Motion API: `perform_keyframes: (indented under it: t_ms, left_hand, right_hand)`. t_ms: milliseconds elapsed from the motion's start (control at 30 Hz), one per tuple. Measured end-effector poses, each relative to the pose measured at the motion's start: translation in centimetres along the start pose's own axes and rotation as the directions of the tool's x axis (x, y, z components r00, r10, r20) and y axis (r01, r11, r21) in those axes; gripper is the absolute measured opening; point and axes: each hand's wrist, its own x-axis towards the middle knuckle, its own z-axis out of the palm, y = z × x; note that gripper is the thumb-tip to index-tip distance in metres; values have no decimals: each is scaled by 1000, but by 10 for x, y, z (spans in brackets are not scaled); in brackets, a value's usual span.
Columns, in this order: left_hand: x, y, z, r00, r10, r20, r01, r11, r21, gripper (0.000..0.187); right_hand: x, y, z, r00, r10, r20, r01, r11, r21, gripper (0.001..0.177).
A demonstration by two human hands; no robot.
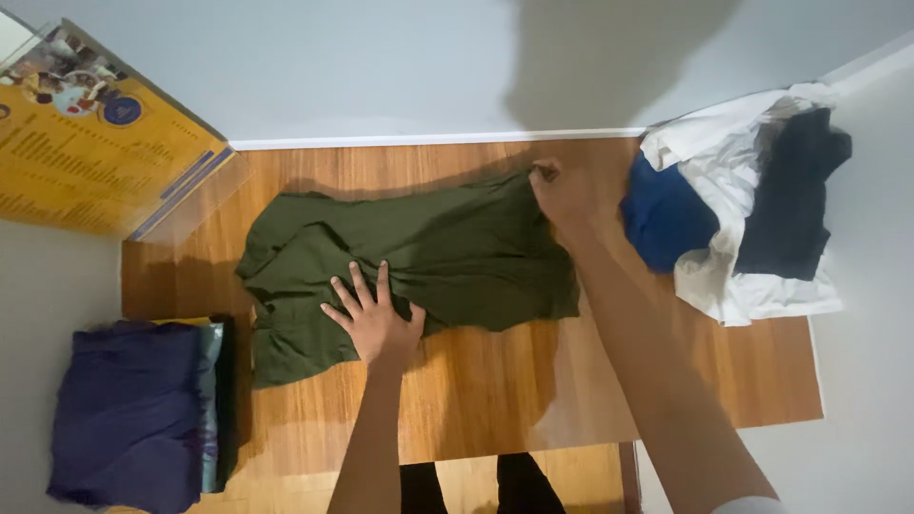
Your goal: Fold an olive green t-shirt neatly on a wooden surface.
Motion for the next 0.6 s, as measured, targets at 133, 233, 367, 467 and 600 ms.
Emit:
perform_keyframes:
  t_ms: [133, 233, 367, 467, 600]
  left_hand:
    - [-1, -1, 0, 1000, -3, -3, 3, 1000, -3, 89]
    - [1, 1, -1, 1000, -9, 8, 9, 1000, -10, 90]
    - [2, 0, 0, 1000, -3, 29, 3, 1000, 10, 90]
    - [4, 4, -9, 997, -22, 77, 20, 999, 33, 91]
    - [2, 1, -7, 994, -32, 102, 29, 999, 28, 90]
  right_hand:
    - [-5, 20, 22, 985, 158, -69, -154, 986, 62, 22]
    - [-24, -27, -1, 997, 43, 59, -47, 997, 64, 34]
    - [-63, -42, 6, 997, -25, 72, 26, 999, -22, 55]
    - [-91, -51, 14, 996, -60, 61, 70, 979, -190, 57]
    - [-112, -62, 14, 992, -109, 66, 125, 924, -361, 54]
